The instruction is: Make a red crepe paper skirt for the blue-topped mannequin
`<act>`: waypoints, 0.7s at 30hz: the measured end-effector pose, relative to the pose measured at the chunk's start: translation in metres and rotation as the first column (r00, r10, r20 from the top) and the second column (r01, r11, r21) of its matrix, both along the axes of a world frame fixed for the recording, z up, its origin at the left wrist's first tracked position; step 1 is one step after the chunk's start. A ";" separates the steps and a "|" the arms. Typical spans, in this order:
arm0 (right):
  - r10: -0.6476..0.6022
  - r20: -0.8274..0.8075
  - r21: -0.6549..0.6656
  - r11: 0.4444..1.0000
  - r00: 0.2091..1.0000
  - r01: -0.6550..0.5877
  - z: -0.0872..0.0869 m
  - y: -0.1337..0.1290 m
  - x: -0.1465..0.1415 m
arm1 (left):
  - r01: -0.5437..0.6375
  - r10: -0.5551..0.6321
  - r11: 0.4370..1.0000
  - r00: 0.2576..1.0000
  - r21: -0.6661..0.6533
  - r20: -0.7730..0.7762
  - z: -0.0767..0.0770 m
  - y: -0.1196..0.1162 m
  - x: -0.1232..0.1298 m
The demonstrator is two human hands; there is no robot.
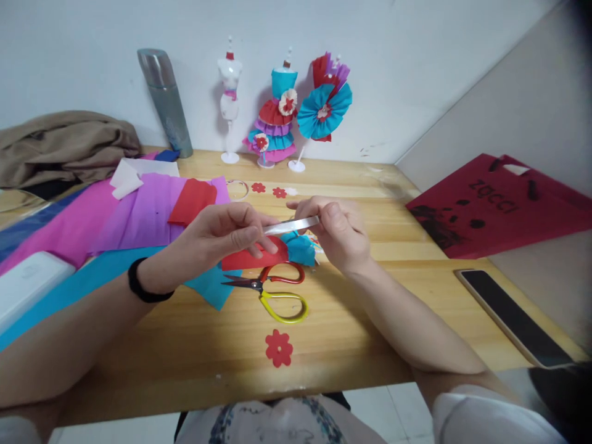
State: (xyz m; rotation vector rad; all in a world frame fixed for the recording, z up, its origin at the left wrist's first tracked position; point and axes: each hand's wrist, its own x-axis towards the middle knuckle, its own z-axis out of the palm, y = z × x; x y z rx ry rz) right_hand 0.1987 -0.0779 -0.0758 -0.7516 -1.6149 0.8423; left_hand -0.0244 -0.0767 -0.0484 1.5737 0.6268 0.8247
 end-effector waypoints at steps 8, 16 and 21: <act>0.165 -0.049 -0.156 0.973 0.985 -0.171 0.006 0.004 0.005 | -0.014 0.017 0.999 0.998 -0.048 0.060 -0.001 0.001 -0.004; -0.038 -0.136 -0.193 0.981 0.990 0.011 0.014 0.009 0.014 | -0.063 0.069 0.997 0.984 -0.043 0.166 0.004 0.005 -0.014; 0.119 0.406 -0.166 0.985 0.906 -0.055 0.025 -0.005 0.024 | -0.214 0.226 0.971 0.967 -0.106 0.121 0.017 0.004 -0.018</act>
